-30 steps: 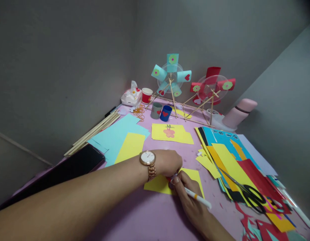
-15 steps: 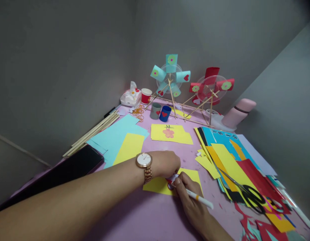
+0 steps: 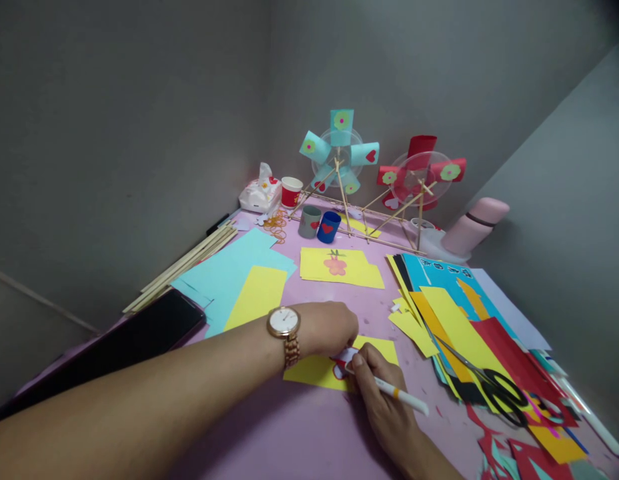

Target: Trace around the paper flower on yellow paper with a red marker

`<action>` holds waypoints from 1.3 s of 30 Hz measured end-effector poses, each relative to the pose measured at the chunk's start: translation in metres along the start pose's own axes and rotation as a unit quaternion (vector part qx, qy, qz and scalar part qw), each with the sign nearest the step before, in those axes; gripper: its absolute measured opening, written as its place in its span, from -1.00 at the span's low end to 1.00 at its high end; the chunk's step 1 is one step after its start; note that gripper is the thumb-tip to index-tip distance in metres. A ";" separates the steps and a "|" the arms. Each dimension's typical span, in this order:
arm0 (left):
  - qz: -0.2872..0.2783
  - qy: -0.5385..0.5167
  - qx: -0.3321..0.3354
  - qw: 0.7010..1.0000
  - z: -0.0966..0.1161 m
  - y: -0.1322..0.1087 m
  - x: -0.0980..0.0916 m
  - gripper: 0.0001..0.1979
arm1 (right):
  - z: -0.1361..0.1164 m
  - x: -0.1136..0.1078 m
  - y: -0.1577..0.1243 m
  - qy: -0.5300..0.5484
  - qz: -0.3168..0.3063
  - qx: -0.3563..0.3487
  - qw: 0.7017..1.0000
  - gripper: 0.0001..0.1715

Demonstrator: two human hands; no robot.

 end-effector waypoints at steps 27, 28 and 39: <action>0.018 -0.014 -0.001 1.000 -0.002 0.002 0.001 -0.86 | 0.007 0.005 0.001 0.015 -0.033 0.005 0.999 -0.58; 0.017 -0.014 0.000 1.000 -0.002 0.002 0.002 -0.86 | 0.008 0.005 0.001 0.016 -0.032 0.009 0.999 -0.58; 0.018 -0.016 -0.002 1.000 -0.001 0.001 0.002 -0.85 | 0.003 -0.003 0.001 -0.002 0.001 0.014 1.000 -0.56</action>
Point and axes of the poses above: each hand's wrist, its own y-axis towards the middle knuckle, its own x-axis out of the palm, z = x × y, the point moved 8 cm from there along y, towards the middle knuckle, and after that the axes turned 6 degrees about y, right-handed, at the moved point
